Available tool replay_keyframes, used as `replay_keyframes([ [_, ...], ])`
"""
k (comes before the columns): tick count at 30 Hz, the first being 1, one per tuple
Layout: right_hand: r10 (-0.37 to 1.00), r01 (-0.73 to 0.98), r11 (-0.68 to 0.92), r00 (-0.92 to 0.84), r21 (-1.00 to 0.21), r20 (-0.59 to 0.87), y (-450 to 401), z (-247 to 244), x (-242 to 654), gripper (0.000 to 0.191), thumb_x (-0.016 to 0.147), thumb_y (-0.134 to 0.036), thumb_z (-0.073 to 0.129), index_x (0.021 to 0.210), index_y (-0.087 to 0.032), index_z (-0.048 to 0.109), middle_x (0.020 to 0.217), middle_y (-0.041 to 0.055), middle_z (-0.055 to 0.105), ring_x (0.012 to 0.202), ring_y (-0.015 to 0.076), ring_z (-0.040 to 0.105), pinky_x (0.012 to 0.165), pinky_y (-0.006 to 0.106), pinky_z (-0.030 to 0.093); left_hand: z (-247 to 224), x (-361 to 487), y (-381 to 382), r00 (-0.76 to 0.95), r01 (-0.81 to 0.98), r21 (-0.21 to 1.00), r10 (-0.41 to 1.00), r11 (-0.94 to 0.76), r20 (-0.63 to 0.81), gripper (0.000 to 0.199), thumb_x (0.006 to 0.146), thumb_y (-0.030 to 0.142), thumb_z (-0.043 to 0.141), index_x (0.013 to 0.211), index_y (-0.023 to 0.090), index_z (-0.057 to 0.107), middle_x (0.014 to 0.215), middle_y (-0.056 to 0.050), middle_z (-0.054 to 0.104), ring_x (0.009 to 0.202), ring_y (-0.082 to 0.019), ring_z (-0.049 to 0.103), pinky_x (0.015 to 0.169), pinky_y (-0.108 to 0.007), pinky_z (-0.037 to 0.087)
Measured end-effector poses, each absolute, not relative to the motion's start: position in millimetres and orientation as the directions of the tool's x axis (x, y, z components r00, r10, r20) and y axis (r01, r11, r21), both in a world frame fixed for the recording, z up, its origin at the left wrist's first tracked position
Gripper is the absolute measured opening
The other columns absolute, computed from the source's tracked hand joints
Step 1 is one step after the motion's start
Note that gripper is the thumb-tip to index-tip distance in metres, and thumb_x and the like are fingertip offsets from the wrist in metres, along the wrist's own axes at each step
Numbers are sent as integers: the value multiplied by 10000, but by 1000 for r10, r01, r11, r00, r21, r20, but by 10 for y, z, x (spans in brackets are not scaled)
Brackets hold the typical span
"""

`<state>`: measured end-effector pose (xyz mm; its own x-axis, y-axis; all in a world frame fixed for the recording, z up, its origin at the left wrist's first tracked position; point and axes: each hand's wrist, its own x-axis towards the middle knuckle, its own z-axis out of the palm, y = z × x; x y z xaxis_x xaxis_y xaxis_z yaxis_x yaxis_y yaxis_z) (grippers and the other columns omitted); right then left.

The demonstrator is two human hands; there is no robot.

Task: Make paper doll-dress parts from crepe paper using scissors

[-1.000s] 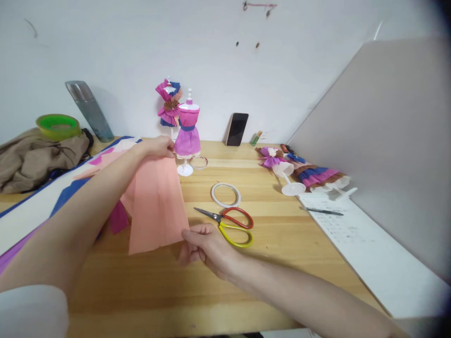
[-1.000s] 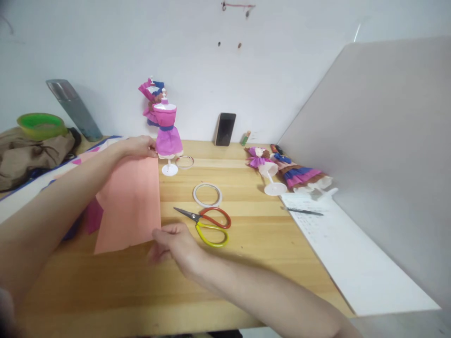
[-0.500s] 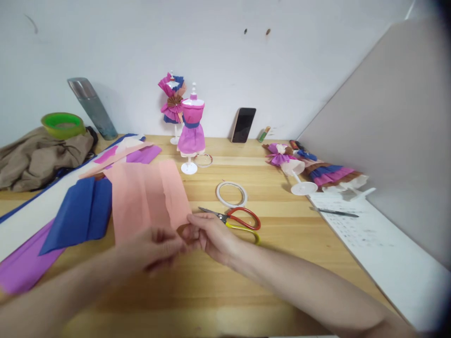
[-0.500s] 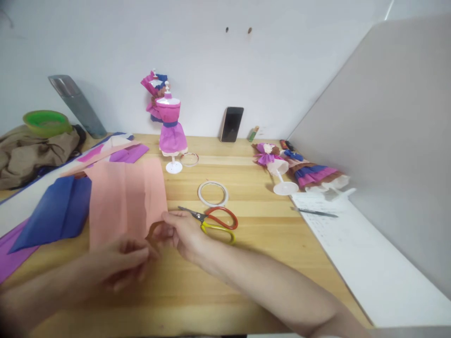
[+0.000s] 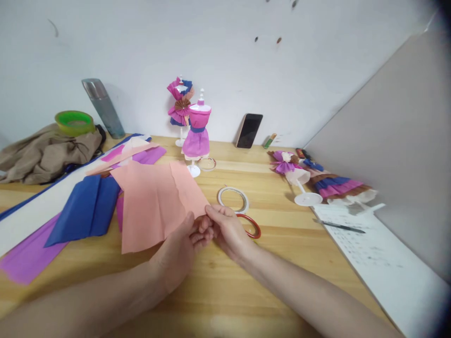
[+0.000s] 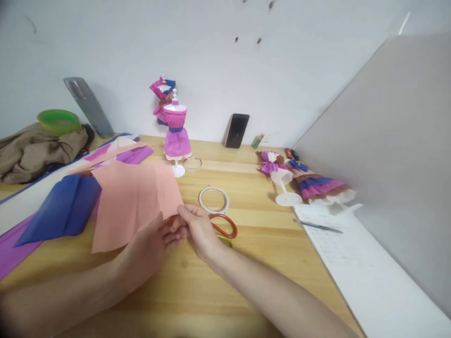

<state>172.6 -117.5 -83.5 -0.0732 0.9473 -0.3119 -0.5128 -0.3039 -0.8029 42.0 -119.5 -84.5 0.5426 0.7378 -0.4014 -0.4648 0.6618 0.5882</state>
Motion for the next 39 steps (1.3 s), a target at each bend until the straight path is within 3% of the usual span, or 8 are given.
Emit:
replay_keyframes([
  [6,952,-522,-283,-52,-805,-300,-1141,-818,1817,421,640,-487,777,535,-152,544,464,-2,593,359,82,490,368,194,322,-942,381,-1087,644,-457,509,666,729,-377,459,747,542,696,951,131,720,951,-92,628,889,-205,568,758,-300,464],
  [12,980,-431,-196,-45,-881,-196,-1150,-1011,1788,467,722,-564,703,547,-154,563,464,-21,549,392,74,463,405,204,297,-983,309,-1086,680,-480,556,688,678,-252,399,786,500,676,986,156,711,933,-85,607,908,-221,560,731,-321,473],
  [17,993,-318,-120,-50,-941,-110,-1189,-1100,1816,488,768,-586,653,551,-161,551,504,-18,535,437,83,464,453,220,341,-960,354,-1109,600,-487,582,734,651,-319,418,680,470,786,970,178,714,1003,-99,664,960,-247,596,864,-369,474],
  [23,994,-220,-103,-46,-970,-95,-1194,-965,1776,514,733,-641,655,548,-175,542,505,-12,520,474,110,478,476,239,390,-912,336,-1121,544,-515,544,743,663,-390,291,773,380,719,934,138,706,969,-113,694,981,-248,616,968,-398,445],
  [31,992,-134,-90,-100,-987,-77,-1195,-885,1713,523,710,-676,639,551,-186,548,515,-14,490,463,109,434,467,241,363,-846,341,-1086,495,-511,502,716,698,-492,154,689,252,806,683,154,687,731,-24,672,750,-153,626,900,-348,490],
  [39,992,79,84,-98,-993,76,-1256,-957,1769,487,809,-587,574,532,-187,547,552,-1,488,544,134,442,545,260,379,-815,326,-1084,518,-510,444,675,737,-526,160,788,266,703,820,110,686,823,-109,716,787,-211,674,847,-348,529],
])
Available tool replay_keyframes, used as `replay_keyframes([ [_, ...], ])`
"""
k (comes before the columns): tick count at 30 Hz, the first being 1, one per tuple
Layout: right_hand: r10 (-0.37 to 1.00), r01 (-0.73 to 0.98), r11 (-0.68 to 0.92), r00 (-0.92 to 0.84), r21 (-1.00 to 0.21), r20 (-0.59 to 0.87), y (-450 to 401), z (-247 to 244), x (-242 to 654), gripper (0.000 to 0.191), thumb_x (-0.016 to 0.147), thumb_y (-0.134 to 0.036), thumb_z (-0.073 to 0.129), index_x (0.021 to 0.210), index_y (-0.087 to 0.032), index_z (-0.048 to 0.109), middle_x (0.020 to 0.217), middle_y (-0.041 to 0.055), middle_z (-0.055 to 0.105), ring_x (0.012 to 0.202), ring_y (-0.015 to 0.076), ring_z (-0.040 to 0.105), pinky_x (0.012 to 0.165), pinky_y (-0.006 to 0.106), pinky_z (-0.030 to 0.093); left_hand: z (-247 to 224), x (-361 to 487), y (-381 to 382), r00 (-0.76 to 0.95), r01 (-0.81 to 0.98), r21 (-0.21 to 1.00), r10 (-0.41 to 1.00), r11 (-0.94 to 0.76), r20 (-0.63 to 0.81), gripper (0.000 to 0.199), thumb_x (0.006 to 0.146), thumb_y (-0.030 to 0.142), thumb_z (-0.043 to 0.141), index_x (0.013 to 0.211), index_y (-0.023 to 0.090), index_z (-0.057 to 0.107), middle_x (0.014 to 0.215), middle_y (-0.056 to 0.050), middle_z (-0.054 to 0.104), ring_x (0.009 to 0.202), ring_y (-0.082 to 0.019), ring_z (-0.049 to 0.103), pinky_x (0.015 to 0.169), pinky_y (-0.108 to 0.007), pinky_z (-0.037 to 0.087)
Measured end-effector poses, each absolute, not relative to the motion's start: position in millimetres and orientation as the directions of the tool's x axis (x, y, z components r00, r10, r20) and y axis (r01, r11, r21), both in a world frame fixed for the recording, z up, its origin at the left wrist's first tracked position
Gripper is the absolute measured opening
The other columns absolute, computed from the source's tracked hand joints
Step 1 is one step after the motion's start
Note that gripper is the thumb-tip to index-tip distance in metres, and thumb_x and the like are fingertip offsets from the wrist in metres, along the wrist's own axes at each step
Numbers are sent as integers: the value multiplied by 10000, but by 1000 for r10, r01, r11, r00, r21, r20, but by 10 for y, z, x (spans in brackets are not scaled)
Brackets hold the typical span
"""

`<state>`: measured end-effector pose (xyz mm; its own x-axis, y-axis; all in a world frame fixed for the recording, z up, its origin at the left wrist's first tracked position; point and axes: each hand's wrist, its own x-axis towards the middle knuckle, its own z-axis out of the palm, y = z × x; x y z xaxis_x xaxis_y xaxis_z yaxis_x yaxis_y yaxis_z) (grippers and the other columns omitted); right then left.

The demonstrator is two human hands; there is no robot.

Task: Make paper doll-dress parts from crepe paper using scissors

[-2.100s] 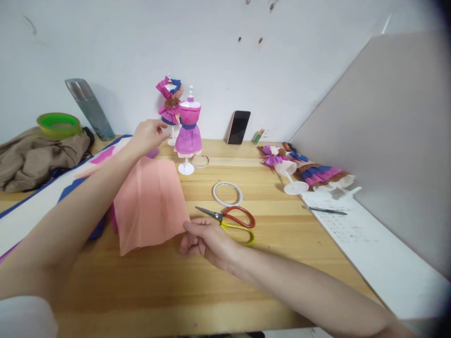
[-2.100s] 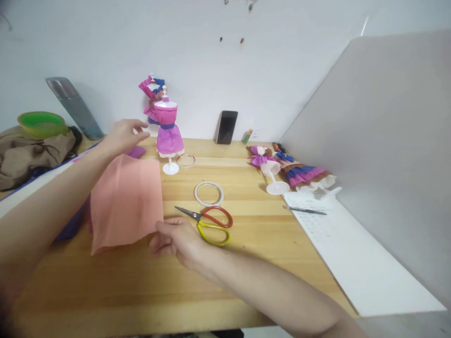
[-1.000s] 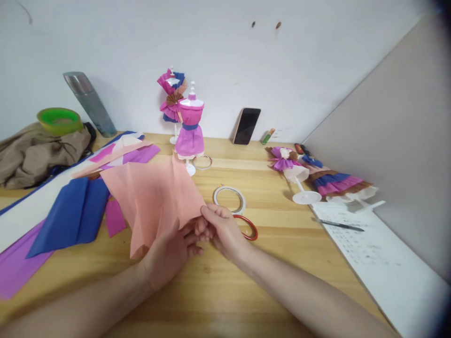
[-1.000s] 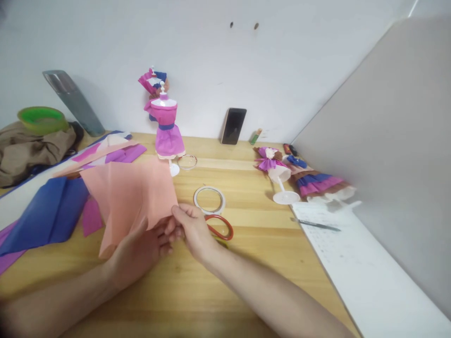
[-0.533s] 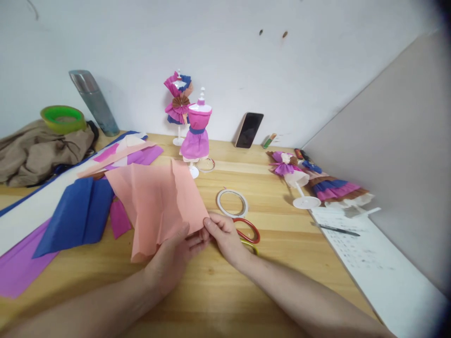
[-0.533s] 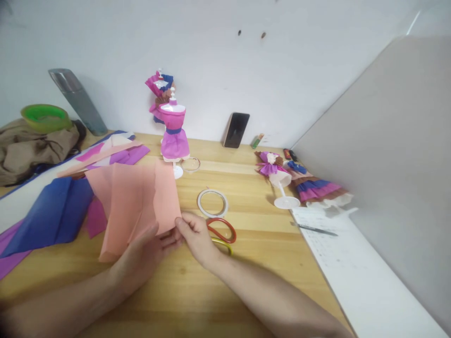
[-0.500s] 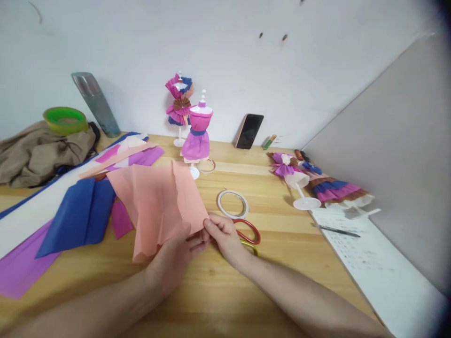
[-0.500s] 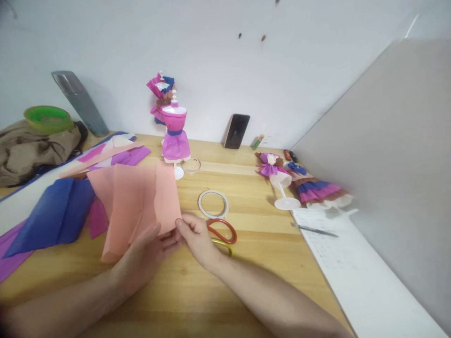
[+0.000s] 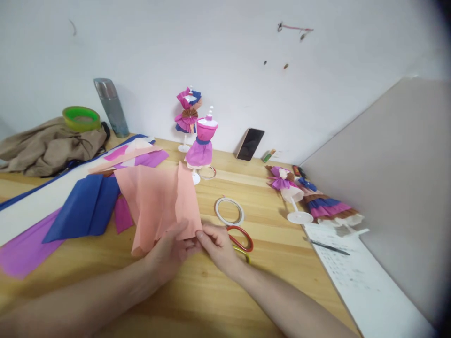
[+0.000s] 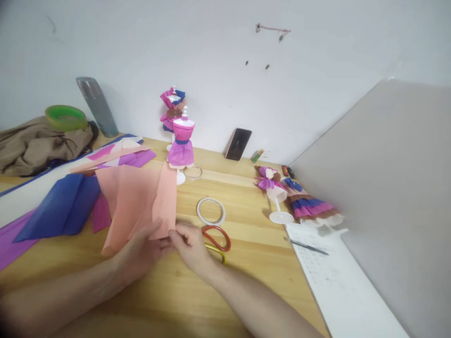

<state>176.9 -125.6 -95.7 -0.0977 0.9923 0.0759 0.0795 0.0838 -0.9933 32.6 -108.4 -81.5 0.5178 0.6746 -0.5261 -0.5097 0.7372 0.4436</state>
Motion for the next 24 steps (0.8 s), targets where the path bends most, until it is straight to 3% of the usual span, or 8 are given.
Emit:
replay_keyframes([
  [5,985,64,66,-164,-996,55,-1270,-960,1781,469,843,-589,531,613,-187,604,608,17,552,589,163,515,583,280,415,-768,349,-1121,431,-544,477,718,690,-546,46,831,152,633,835,115,660,858,-105,721,770,-189,678,822,-322,542],
  [8,955,262,222,-254,-939,155,-1252,-743,1878,391,905,-481,482,742,-187,682,726,55,640,682,189,581,657,303,438,-775,373,-1120,391,-555,503,742,662,-544,54,846,113,603,809,118,643,872,-90,710,806,-175,673,822,-297,541],
  [11,945,681,324,-202,-656,258,-1276,-508,2087,245,896,-331,511,906,-175,699,838,106,679,807,233,606,753,346,440,-791,392,-1101,337,-587,483,739,649,-584,71,847,79,590,803,131,610,842,-56,686,798,-162,668,802,-290,547],
  [13,980,888,184,-133,-421,148,-1366,-456,2241,192,873,-253,525,876,-163,694,854,125,676,800,245,606,731,354,446,-804,400,-1091,304,-606,467,730,644,-611,105,836,52,587,791,147,579,810,-28,663,767,-154,664,779,-298,556],
  [15,993,952,116,-121,-283,0,-1509,-517,2361,181,862,-197,524,932,-165,687,889,117,686,816,247,613,733,352,466,-821,404,-1089,290,-621,455,727,638,-623,135,829,38,585,779,159,551,796,-10,642,755,-148,661,771,-306,561],
  [19,978,951,206,-206,-231,27,-1762,-813,2458,490,791,-16,469,1263,-115,554,1221,179,608,1061,270,572,928,407,461,-869,409,-1094,293,-630,458,738,627,-608,147,814,44,602,780,168,531,812,-10,625,775,-147,657,777,-316,566],
  [22,979,940,201,-203,-277,22,-1790,-941,2462,594,749,9,451,1323,-136,502,1196,183,598,1018,267,591,898,415,475,-902,417,-1097,313,-621,479,756,620,-574,116,811,74,619,812,165,547,858,-29,636,804,-150,653,790,-319,565],
  [24,983,895,153,-180,-419,-26,-1766,-941,2469,626,730,-11,468,1335,-168,482,1091,146,621,903,237,614,818,381,488,-913,422,-1096,308,-622,487,763,613,-568,117,811,78,622,810,165,544,865,-29,640,814,-147,650,800,-320,562],
])
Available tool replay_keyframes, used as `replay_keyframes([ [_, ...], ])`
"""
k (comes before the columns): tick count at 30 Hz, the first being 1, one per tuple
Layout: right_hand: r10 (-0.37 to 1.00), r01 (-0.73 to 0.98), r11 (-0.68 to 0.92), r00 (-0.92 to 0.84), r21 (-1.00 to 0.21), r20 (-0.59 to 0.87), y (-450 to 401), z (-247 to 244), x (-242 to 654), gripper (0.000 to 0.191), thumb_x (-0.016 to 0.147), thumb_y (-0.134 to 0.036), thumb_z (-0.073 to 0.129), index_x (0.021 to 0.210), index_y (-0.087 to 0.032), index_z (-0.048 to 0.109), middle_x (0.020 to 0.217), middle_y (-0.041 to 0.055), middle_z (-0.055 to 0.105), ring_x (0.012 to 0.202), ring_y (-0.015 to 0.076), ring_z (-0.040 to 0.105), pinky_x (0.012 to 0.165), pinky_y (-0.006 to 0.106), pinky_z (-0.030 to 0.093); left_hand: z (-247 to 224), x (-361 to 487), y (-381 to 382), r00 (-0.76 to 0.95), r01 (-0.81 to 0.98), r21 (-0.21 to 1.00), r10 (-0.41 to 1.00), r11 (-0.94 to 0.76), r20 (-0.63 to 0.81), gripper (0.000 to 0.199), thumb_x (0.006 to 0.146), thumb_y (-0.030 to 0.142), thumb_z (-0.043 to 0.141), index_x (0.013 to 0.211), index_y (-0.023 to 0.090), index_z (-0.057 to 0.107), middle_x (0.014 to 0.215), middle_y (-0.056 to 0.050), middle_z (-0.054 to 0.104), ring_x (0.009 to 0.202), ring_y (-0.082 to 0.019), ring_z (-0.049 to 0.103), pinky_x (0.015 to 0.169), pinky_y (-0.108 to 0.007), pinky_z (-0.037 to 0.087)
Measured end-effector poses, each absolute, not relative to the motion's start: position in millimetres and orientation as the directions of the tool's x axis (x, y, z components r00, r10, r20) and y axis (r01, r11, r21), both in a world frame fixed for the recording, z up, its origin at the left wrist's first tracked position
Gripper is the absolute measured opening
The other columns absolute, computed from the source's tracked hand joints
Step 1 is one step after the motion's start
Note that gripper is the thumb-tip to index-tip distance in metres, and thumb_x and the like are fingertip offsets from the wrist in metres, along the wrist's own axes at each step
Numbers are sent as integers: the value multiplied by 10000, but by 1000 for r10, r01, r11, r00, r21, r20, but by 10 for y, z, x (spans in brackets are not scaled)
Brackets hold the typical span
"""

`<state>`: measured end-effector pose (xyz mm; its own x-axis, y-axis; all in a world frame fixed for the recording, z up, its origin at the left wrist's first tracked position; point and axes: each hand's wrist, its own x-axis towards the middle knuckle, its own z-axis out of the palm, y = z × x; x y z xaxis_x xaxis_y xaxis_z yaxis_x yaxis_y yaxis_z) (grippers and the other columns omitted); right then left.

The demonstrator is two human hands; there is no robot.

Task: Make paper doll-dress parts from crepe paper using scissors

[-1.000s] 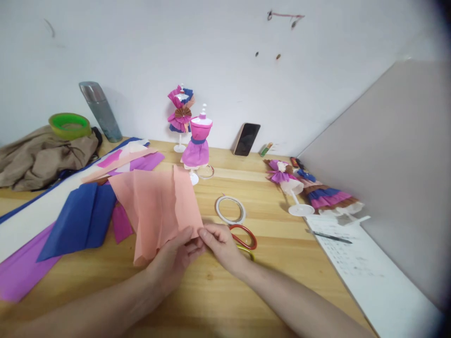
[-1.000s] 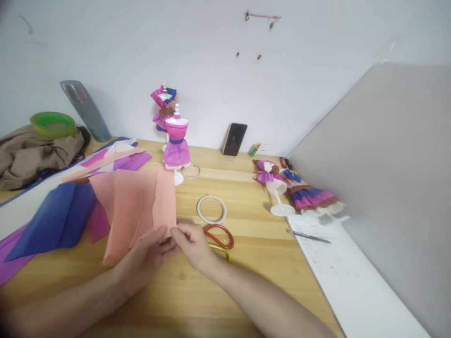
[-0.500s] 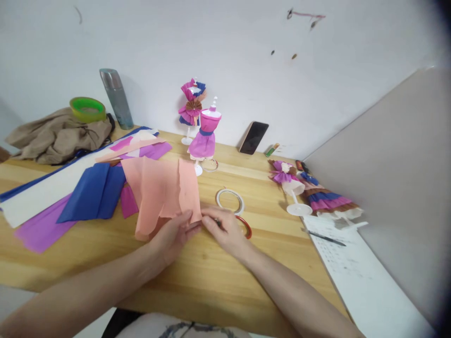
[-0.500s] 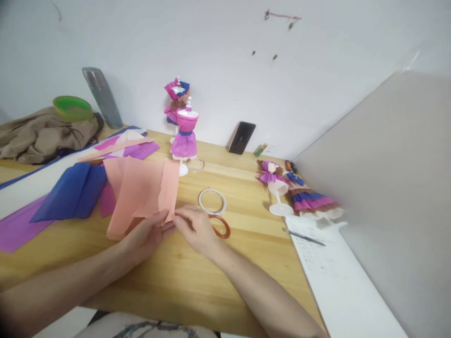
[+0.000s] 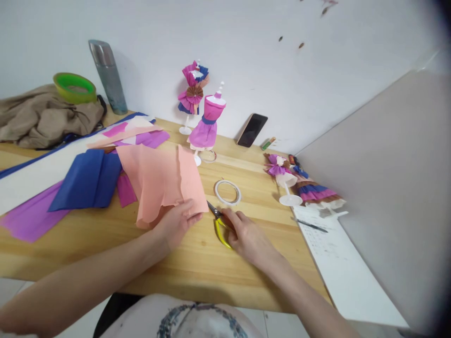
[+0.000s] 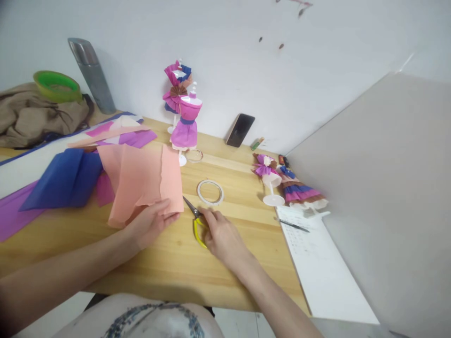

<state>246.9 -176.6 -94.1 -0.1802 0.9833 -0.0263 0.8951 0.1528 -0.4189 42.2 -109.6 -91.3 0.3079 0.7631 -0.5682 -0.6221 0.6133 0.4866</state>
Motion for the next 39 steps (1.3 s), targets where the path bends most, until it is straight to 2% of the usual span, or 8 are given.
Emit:
replay_keyframes([
  [2,986,752,47,-140,-657,-89,-1759,-898,2484,560,757,-70,499,1306,-185,493,975,98,629,820,204,605,753,340,477,-912,423,-1091,301,-633,480,765,607,-569,135,806,64,622,798,167,534,857,-21,642,813,-145,650,808,-328,559],
  [5,969,264,-197,-96,-944,-229,-1844,-800,2494,464,828,-250,590,1281,-208,499,909,58,621,716,148,556,649,274,430,-894,421,-1078,303,-648,462,762,605,-573,155,797,48,627,781,165,527,818,-9,644,775,-139,655,800,-334,561],
  [7,949,-101,-307,-107,-946,-296,-1958,-741,2461,558,780,-383,705,1279,-235,505,910,36,600,639,106,496,590,246,384,-878,420,-1070,303,-654,453,758,606,-577,155,796,49,629,770,161,526,793,-11,652,745,-142,663,773,-327,567],
  [9,935,-354,-351,-177,-867,-306,-2082,-708,2386,679,653,-445,825,1239,-252,541,866,7,557,667,107,497,619,251,400,-862,421,-1064,305,-660,446,758,605,-576,144,802,43,616,763,153,532,773,-18,662,722,-149,672,736,-314,575],
  [12,879,-550,-472,-351,-688,-323,-2213,-716,2225,695,576,-593,824,1120,-214,614,822,5,546,738,139,544,781,341,458,-839,426,-1061,310,-668,438,760,602,-571,136,819,20,575,763,141,550,753,-29,676,700,-154,681,696,-297,586],
  [14,848,-586,-524,-428,-618,-313,-2247,-743,2122,679,614,-673,753,1069,-184,631,813,20,564,751,159,573,809,375,464,-826,429,-1059,311,-665,437,757,605,-574,126,829,19,560,774,132,568,762,-45,689,702,-159,686,683,-289,592],
  [20,826,-610,-562,-451,-559,-339,-2229,-787,2000,526,781,-673,596,947,-174,611,725,7,570,522,103,487,570,285,441,-821,420,-1057,302,-665,445,761,599,-573,123,817,3,572,805,120,608,778,-43,702,722,-148,686,677,-265,602],
  [39,799,-566,-597,-481,-569,-361,-2180,-867,1962,502,800,-632,606,947,-153,608,698,4,576,499,100,497,538,276,457,-875,402,-1042,312,-663,433,752,610,-581,110,804,6,594,801,115,607,748,-31,686,695,-137,680,647,-242,587],
])
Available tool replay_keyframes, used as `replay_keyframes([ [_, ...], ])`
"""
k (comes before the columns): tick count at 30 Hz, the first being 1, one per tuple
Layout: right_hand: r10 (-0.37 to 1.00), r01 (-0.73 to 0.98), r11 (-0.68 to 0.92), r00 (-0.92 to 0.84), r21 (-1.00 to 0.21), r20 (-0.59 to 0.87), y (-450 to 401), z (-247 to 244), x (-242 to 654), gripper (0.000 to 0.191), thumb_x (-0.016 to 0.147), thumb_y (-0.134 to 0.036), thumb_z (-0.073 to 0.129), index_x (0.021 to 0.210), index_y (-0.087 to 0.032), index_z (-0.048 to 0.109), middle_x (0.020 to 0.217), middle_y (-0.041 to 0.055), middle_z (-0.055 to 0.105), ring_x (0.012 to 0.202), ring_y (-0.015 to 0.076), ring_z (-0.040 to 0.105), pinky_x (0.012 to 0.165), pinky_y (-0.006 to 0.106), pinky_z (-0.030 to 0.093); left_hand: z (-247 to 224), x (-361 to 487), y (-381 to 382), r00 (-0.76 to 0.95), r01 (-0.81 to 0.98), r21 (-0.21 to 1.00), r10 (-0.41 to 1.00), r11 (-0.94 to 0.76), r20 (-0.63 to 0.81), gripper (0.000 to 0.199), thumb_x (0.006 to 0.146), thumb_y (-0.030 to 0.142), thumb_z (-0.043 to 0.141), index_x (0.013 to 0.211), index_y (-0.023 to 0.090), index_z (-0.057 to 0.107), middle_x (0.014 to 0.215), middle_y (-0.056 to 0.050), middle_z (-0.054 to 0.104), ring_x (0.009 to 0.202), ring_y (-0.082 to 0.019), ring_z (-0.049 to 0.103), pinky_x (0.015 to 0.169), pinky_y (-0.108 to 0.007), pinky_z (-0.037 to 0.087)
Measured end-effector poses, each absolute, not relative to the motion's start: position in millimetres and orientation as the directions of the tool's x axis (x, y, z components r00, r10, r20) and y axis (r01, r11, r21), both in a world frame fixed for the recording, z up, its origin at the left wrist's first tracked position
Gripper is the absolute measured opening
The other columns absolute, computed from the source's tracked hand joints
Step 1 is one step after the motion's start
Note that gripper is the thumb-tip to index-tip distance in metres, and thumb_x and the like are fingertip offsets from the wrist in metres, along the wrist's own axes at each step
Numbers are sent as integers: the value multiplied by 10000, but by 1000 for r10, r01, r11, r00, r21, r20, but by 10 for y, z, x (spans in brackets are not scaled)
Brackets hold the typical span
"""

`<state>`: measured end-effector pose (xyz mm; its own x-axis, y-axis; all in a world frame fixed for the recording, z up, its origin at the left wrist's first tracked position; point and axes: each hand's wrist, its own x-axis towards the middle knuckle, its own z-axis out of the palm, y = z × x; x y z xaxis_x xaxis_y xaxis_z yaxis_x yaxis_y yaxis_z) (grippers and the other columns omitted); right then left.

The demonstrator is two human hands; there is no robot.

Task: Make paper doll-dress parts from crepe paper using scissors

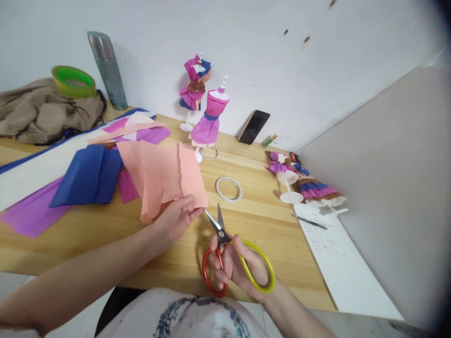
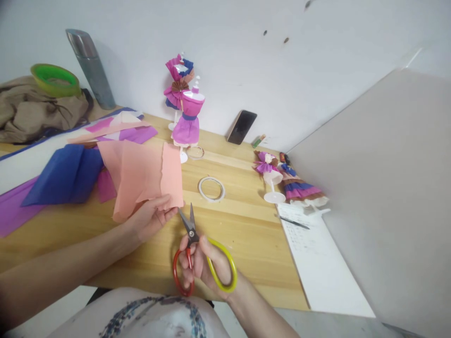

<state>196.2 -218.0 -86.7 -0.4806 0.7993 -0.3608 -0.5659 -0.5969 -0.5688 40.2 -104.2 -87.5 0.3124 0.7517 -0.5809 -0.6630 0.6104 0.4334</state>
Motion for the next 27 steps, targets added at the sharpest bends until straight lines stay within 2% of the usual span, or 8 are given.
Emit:
replay_keyframes([
  [11,799,-576,-601,-456,-553,-393,-2143,-843,1942,511,767,-642,640,922,-154,626,670,4,581,482,99,502,519,272,472,-822,397,-1065,323,-641,445,746,625,-582,110,803,22,593,767,127,596,746,-39,690,714,-144,676,695,-259,574],
  [18,824,-609,-566,-402,-555,-400,-2086,-858,1846,494,790,-652,603,880,-167,611,659,0,567,462,109,514,483,278,469,-830,394,-1083,362,-643,441,756,626,-546,147,770,10,633,745,141,571,722,-4,684,689,-130,686,697,-240,566],
  [27,821,-598,-569,-384,-564,-422,-2118,-905,1818,537,787,-677,585,919,-157,601,638,-3,586,452,119,560,485,274,489,-842,405,-1078,329,-647,449,757,616,-565,147,819,20,576,747,147,588,755,-22,689,707,-135,679,689,-263,563],
])
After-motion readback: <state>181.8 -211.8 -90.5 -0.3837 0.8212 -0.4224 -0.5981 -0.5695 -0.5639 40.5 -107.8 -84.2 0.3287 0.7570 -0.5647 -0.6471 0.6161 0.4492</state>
